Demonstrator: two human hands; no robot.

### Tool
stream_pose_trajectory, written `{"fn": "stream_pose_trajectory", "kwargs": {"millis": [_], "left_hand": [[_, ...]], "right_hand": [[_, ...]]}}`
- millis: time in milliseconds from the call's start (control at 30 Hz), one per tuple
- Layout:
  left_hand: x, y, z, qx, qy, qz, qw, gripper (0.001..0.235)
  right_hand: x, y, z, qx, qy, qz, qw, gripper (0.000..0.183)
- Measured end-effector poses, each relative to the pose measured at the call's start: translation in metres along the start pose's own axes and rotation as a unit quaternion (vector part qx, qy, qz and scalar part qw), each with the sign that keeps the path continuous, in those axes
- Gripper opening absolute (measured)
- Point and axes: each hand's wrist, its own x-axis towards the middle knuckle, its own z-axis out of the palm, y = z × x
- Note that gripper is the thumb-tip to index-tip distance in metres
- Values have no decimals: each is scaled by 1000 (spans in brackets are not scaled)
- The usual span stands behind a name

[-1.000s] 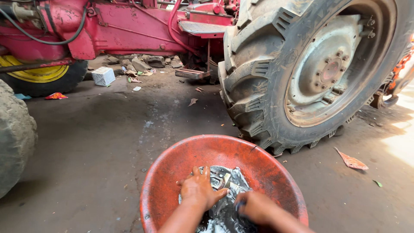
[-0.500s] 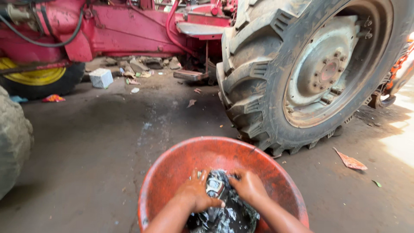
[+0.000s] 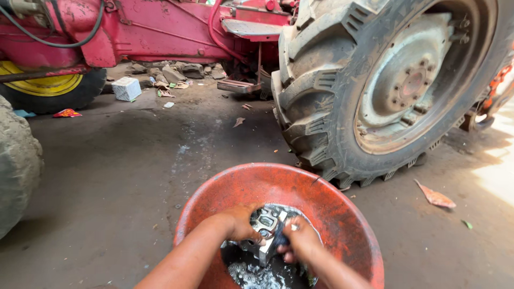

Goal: The person scrubs a small, rectangular metal part with a dark cloth inside a red plastic basin filled with dark liquid. The person repeatedly rubs the part's surfaces and edges, turning it over to clean different sides. The part is held in the left hand while the right hand performs the scrubbing action.

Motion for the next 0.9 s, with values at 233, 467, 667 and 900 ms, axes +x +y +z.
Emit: {"fn": "stream_pose_trajectory", "kwargs": {"millis": [233,467,667,900], "left_hand": [[-26,19,-5,59,41,-35,997,112],[-42,35,-6,77,47,-71,993,104],[-41,33,4,138,34,-71,987,110],[-40,45,-4,132,27,-88,987,92]], "right_hand": [[-16,1,2,-52,4,-36,998,13],[-32,-17,-3,-42,-31,-14,999,16],[-43,-17,-13,-183,-92,-19,979,26],[-21,-33,-40,-406,-122,-80,902,27]]}}
